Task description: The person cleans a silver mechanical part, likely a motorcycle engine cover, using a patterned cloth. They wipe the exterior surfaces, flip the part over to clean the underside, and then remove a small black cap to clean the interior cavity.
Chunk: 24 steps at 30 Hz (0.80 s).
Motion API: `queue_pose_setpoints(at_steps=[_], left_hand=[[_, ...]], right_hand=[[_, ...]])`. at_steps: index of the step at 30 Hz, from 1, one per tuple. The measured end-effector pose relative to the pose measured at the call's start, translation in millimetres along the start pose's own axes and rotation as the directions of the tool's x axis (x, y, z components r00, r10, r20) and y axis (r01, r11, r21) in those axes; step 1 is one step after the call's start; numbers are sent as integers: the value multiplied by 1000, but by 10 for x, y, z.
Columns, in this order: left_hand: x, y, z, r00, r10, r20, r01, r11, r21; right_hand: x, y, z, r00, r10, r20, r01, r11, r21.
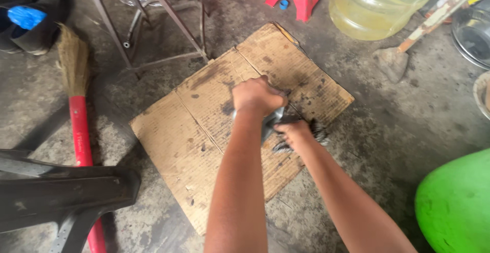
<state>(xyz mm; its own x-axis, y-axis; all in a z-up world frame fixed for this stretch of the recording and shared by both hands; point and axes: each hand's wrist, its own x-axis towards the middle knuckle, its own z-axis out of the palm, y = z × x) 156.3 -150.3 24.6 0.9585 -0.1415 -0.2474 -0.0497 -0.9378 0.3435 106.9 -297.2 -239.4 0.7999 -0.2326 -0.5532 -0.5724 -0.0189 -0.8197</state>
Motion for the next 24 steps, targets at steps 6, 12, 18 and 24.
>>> queue_pose_setpoints(at_steps=[6,12,18,24], left_hand=[[-11,55,3,1000,5,25,-5,1000,-5],[-1,-1,-53,999,43,9,-43,999,6],[-20,-11,-106,999,31,27,-32,999,27],[-17,20,-61,999,33,15,-32,999,-38]], right_hand=[[200,-47,-87,992,37,123,-8,972,-234],[133,-172,-52,874,281,397,-225,957,-182],[-393,-592,-32,988,130,86,-130,991,-13],[-906,-758,-63,892,238,385,-61,906,-420]])
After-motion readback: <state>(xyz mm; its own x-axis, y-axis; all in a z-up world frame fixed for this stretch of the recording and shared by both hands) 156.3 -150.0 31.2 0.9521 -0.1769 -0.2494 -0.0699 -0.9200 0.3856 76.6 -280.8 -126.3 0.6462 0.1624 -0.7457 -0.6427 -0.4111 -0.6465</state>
